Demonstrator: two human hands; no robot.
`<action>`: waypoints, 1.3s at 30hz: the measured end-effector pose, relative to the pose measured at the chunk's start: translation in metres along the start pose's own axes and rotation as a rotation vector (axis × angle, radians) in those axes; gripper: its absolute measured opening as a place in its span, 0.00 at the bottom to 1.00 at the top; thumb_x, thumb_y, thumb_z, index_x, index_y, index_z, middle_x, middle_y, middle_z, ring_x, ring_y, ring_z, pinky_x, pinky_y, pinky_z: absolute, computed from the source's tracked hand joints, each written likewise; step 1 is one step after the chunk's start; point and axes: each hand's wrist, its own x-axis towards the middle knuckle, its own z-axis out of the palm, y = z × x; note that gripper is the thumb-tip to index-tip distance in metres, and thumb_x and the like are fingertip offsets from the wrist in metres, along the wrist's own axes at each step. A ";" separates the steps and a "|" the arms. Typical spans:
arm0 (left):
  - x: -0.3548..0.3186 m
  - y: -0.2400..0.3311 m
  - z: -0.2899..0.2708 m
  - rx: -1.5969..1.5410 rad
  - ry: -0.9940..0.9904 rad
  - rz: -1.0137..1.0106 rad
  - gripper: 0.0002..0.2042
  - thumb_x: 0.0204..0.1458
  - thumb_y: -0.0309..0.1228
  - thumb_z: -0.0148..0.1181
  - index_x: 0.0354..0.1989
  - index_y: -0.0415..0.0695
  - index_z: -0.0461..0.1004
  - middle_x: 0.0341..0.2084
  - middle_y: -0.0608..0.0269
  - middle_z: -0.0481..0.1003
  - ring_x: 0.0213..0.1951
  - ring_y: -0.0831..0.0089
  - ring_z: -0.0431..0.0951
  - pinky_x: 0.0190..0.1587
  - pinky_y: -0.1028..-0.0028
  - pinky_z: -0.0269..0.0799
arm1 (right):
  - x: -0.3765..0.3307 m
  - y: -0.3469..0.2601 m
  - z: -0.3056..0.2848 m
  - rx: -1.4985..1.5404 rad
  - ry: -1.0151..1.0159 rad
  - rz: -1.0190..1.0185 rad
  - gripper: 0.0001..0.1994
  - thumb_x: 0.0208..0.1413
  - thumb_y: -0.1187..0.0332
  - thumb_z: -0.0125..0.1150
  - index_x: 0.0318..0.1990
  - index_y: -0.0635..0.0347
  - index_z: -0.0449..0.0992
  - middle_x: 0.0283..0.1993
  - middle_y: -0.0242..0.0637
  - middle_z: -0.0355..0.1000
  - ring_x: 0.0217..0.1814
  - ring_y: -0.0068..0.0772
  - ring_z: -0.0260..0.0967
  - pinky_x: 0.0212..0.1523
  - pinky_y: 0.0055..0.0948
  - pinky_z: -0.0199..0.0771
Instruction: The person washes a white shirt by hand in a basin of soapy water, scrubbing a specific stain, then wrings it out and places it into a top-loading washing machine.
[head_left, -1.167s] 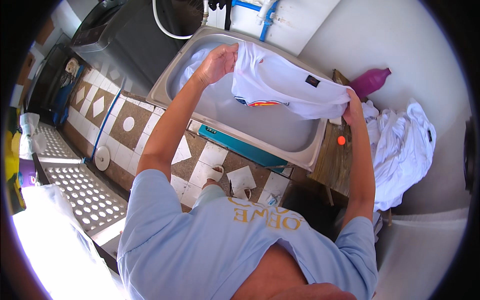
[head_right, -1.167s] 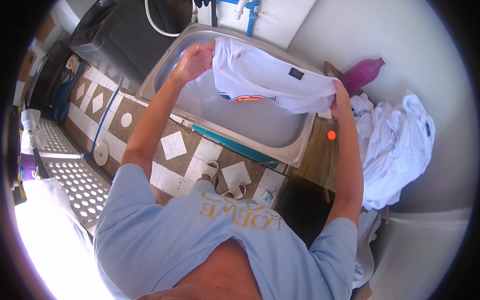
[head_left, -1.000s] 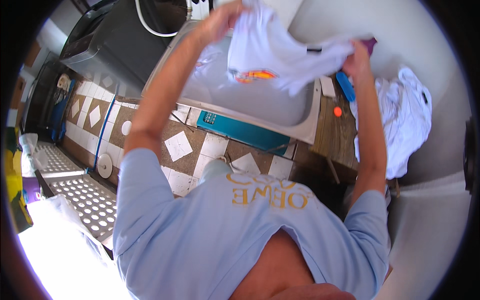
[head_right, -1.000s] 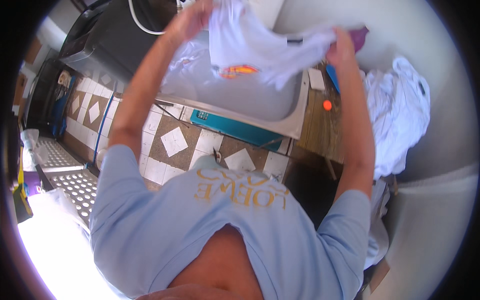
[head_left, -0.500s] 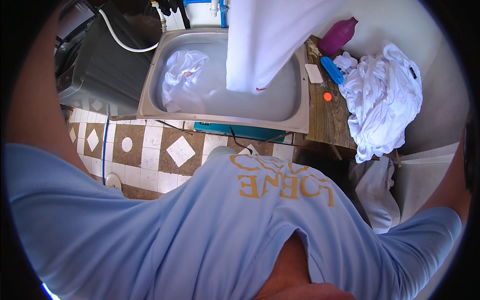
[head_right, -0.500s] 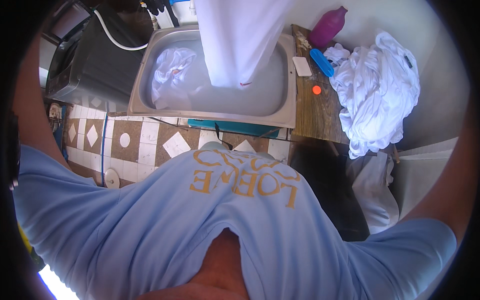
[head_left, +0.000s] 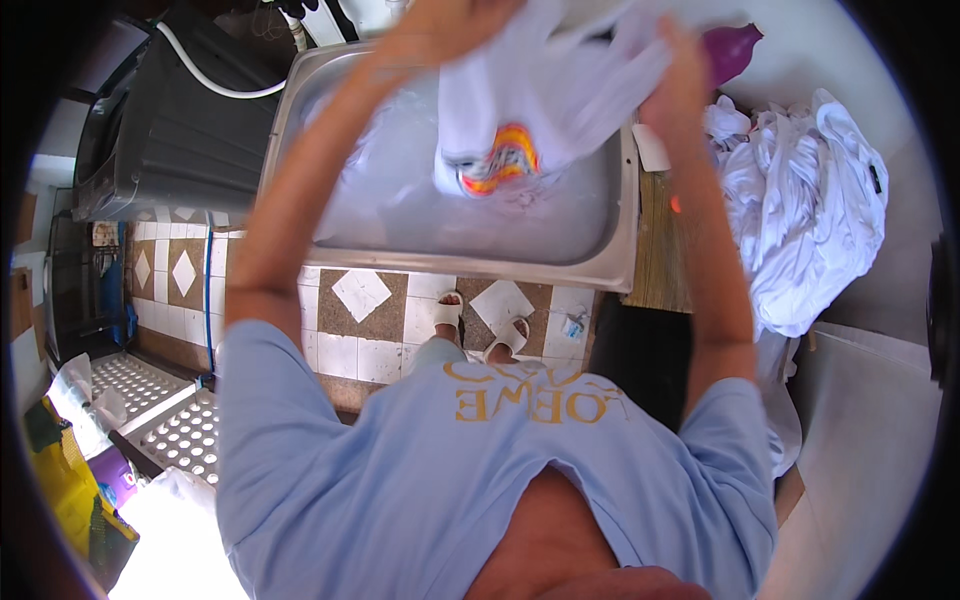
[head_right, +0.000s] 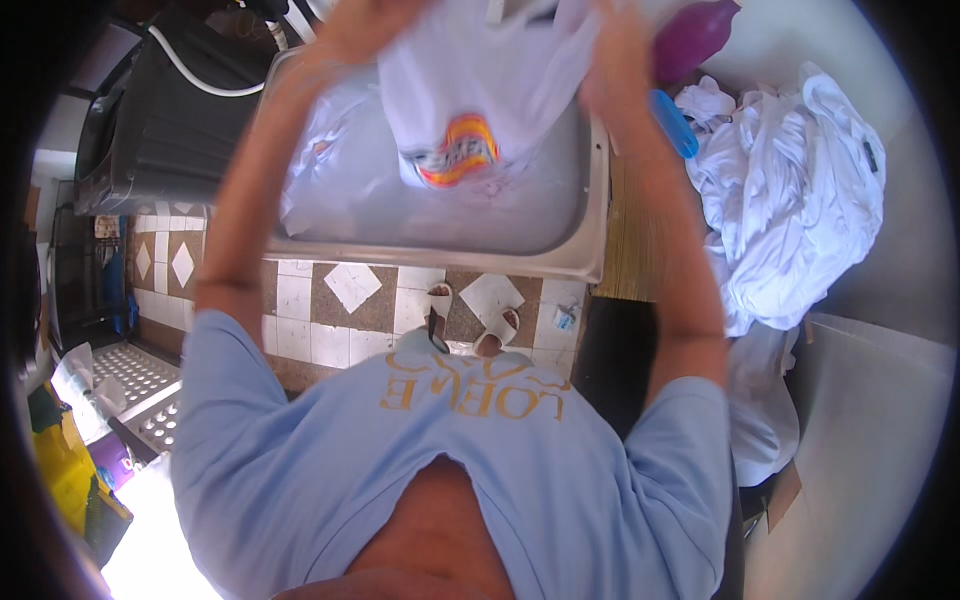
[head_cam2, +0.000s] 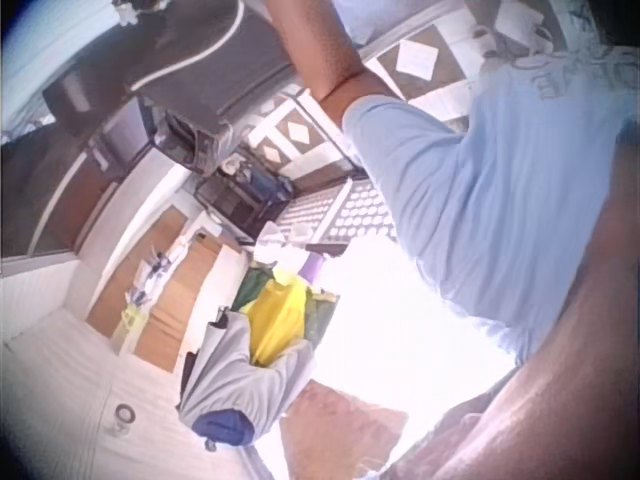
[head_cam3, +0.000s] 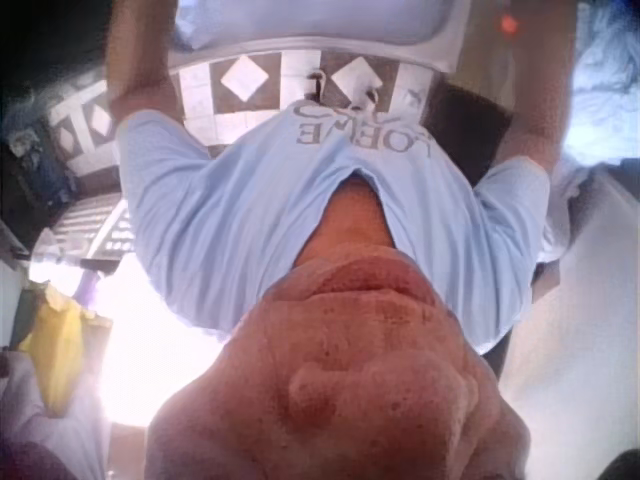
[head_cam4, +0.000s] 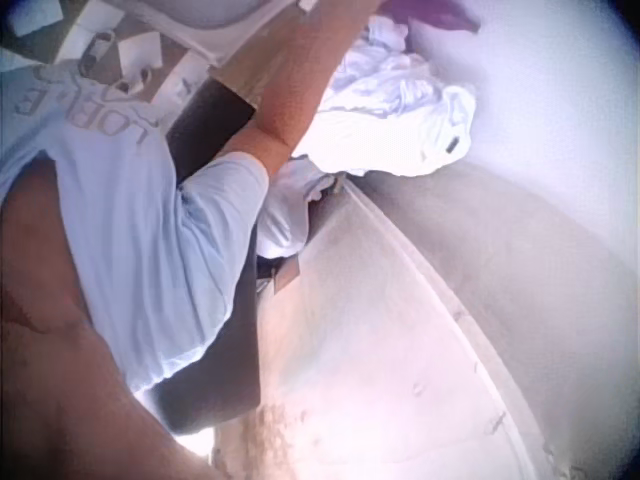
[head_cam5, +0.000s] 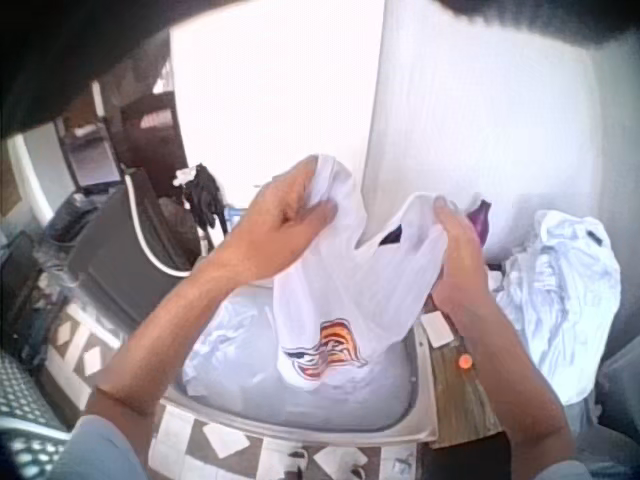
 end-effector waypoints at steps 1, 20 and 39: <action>-0.060 -0.035 0.010 0.145 -0.122 -0.178 0.08 0.50 0.30 0.56 0.34 0.40 0.71 0.29 0.55 0.74 0.36 0.61 0.73 0.37 0.67 0.68 | -0.025 0.037 0.009 0.010 -0.004 0.100 0.11 0.57 0.63 0.54 0.43 0.59 0.68 0.36 0.32 0.68 0.39 0.27 0.68 0.42 0.31 0.70; -0.222 -0.163 0.129 0.211 -0.160 -0.842 0.16 0.48 0.42 0.59 0.41 0.46 0.74 0.45 0.53 0.72 0.43 0.50 0.73 0.44 0.60 0.68 | -0.076 0.252 0.044 0.142 -0.023 0.533 0.26 0.57 0.53 0.48 0.57 0.61 0.62 0.55 0.47 0.65 0.54 0.42 0.64 0.52 0.37 0.66; -0.190 -0.129 0.149 0.161 0.036 -0.855 0.20 0.40 0.45 0.58 0.32 0.40 0.78 0.30 0.46 0.77 0.36 0.50 0.77 0.39 0.63 0.72 | -0.074 0.210 0.036 -0.105 -0.160 0.435 0.15 0.57 0.60 0.51 0.44 0.61 0.71 0.39 0.40 0.72 0.42 0.31 0.71 0.43 0.31 0.72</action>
